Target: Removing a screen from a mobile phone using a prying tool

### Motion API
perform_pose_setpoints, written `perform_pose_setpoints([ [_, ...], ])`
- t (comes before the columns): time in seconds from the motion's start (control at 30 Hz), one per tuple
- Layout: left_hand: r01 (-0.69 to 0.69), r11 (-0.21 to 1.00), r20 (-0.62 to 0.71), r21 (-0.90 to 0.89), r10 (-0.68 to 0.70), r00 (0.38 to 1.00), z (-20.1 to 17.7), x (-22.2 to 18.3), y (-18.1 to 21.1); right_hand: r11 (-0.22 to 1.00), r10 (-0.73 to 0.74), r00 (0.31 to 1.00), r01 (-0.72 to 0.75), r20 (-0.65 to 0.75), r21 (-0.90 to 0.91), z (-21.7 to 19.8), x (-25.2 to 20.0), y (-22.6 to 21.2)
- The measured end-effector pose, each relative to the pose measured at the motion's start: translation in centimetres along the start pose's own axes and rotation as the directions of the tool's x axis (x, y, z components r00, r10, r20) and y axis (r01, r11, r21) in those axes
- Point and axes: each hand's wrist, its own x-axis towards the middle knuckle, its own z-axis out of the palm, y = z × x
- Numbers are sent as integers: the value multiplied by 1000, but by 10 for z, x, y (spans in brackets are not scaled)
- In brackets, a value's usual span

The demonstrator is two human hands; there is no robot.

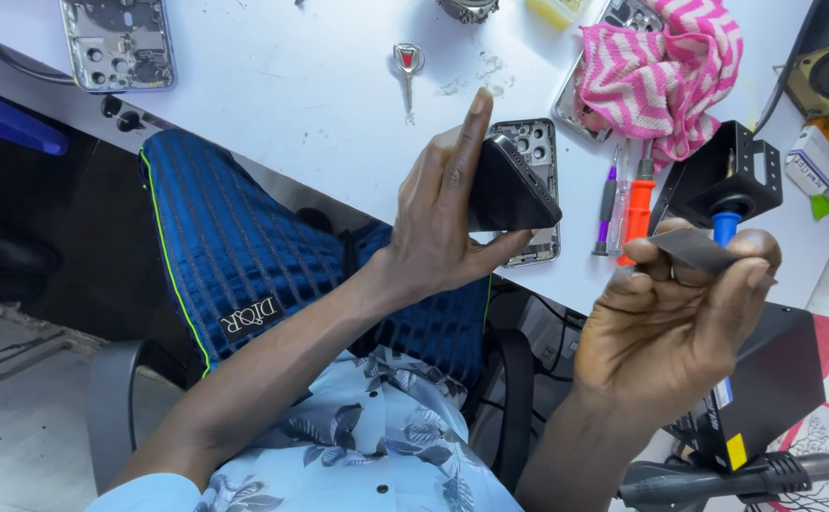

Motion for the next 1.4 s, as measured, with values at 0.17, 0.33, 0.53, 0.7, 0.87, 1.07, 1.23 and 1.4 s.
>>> perform_pose_setpoints([
  [0.17, -6, 999, -53, 35, 8, 999, 2, 3, 1, 998, 0, 998, -4, 59, 66, -16, 3, 16],
  [0.33, -68, 996, -121, -61, 60, 991, -3, 11, 2, 982, 26, 971, -69, 238, 175, -36, 8, 29],
  [0.53, -82, 996, -121, -35, 77, 990, 1, 4, -5, 991, -67, 950, 28, 306, 129, -43, 11, 40],
  [0.7, -133, 989, -178, -57, 121, 977, 4, 3, -8, 921, -225, 931, 300, 287, -251, -18, 10, 43],
  [0.87, -156, 986, -163, -60, 145, 976, -2, 6, -6, 986, -137, 956, 155, 260, -52, -31, 10, 49],
  [1.07, -135, 987, -174, -82, 119, 978, -5, 7, -1, 994, -106, 977, 111, 186, -20, -53, 5, 60],
  [1.23, -115, 990, -183, -76, 100, 978, -11, 15, 6, 986, -152, 962, 163, 228, -33, -22, 11, 56],
  [1.4, -132, 985, -183, -110, 110, 977, -13, 20, 8, 997, -67, 954, 76, 293, -20, -3, 18, 47],
])
